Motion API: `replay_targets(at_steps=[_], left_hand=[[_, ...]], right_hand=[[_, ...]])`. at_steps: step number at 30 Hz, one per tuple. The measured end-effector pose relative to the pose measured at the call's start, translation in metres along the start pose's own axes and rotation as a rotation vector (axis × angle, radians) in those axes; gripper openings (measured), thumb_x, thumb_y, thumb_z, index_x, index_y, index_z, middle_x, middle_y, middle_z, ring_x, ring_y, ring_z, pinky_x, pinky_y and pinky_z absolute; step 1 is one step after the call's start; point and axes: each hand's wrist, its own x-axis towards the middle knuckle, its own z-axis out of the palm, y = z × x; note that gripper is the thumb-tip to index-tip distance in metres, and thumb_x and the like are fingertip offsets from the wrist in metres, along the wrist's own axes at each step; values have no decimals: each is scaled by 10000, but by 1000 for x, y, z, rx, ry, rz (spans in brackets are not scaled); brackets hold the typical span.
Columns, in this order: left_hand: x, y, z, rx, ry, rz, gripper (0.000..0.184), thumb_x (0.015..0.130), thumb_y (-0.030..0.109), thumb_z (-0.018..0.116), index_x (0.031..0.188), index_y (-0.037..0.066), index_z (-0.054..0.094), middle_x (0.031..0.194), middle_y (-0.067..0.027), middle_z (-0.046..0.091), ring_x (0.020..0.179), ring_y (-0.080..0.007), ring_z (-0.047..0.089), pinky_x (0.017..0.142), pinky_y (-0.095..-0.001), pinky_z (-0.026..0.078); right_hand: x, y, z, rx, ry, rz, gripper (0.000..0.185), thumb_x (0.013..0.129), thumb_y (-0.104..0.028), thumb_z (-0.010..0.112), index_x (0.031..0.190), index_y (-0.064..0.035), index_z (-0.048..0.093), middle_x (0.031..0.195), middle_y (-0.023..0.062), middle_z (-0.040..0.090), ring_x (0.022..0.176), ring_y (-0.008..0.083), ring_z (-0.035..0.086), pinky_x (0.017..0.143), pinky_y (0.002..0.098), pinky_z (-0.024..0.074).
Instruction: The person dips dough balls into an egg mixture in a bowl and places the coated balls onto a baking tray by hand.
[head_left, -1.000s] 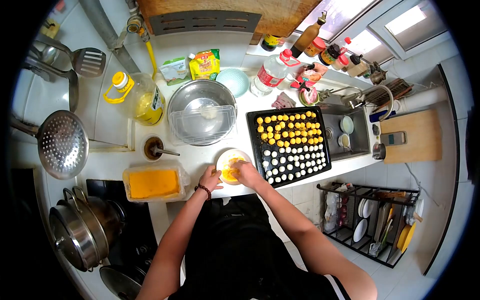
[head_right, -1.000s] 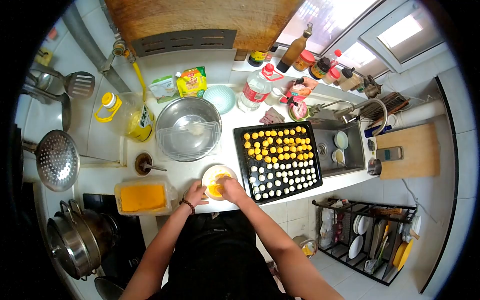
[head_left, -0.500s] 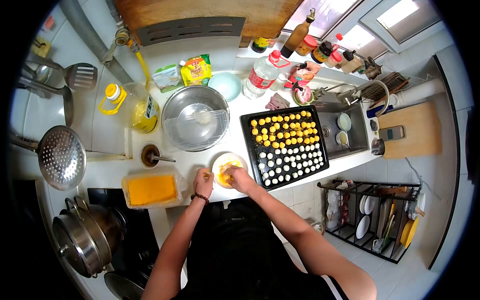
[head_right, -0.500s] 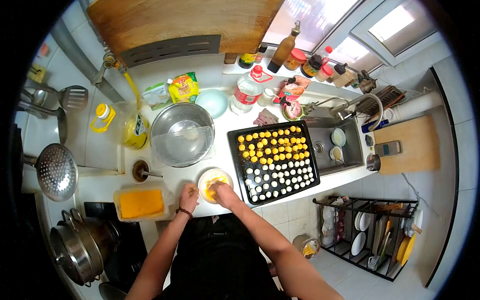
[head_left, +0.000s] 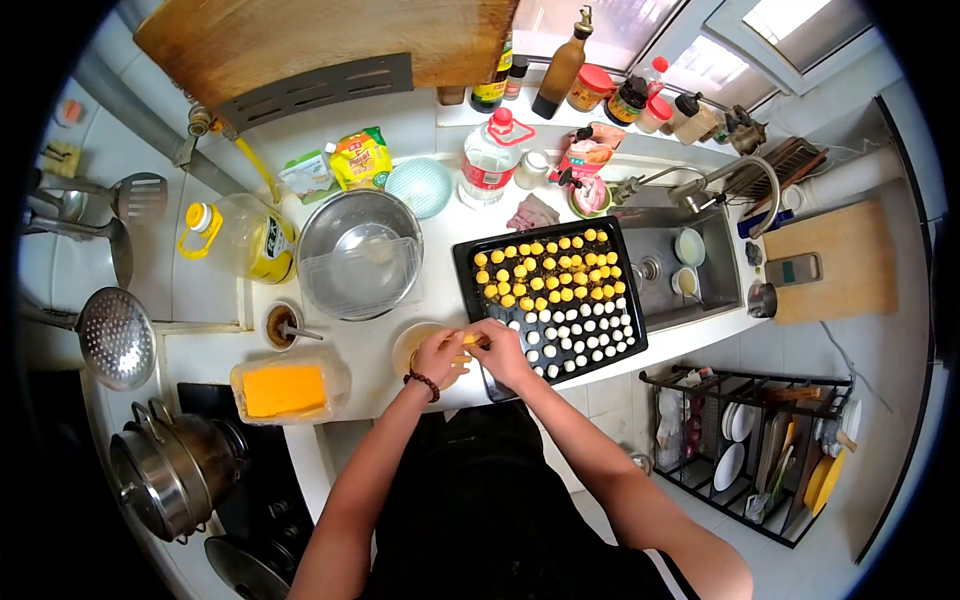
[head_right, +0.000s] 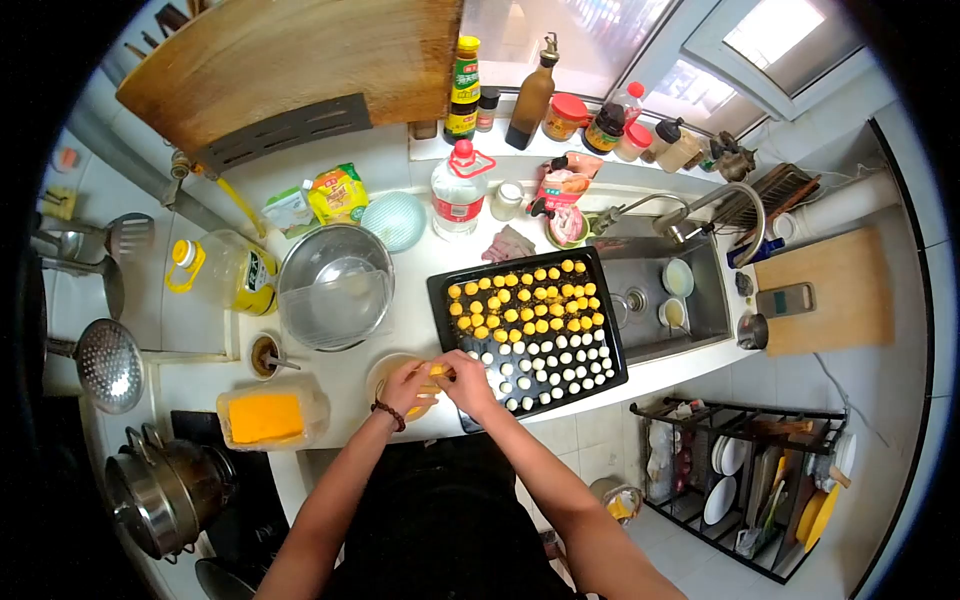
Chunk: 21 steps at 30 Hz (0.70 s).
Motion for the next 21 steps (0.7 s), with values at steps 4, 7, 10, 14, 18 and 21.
replay_targets(at_steps=[4,7,10,14,18,21], left_hand=[[36,-6,29,-110,38,2,359,986,202,664,1282,19,573,1151,-116,636,928,-227,703,730,-382,651],[52,7,51,204,112,90,296,972,197,682,1217,41,628,1070,-91,673,975,-185,688,732,-372,647],[75,7,65,704,280,328,262,881,181,750,1103,66,670,1038,-123,713,961,-276,698,781,-396,595],[101,-5,75,1081,362,449,318,818,197,764,1096,89,652,1077,-153,684,987,-384,655,830,-452,537],[107,-4,86,1184,376,314,318,853,222,726,1137,108,639,1079,-134,671,1020,-371,648,839,-473,537],[107,-1,89,1222,376,281,305,878,210,696,1157,105,630,1101,-130,660,1019,-374,652,840,-472,542]], right_hand=[[13,14,-37,92,-24,-33,343,780,8,765,1114,-22,694,1012,143,697,839,262,700,753,319,570],[24,32,-75,-94,18,55,359,828,-69,747,1175,-9,681,1086,169,708,884,308,709,786,372,575],[34,63,-92,-376,-71,-40,423,876,-108,681,1282,-6,616,1231,207,659,1078,355,658,936,431,530],[38,93,-89,-461,-169,-151,471,888,-125,659,1332,4,570,1340,196,614,1133,363,637,958,433,526],[40,97,-89,-478,-203,-138,415,889,-117,650,1287,-12,598,1335,162,622,1126,348,642,927,424,547],[40,104,-89,-468,-229,-141,399,891,-119,651,1274,-16,609,1297,150,646,1110,346,649,913,428,553]])
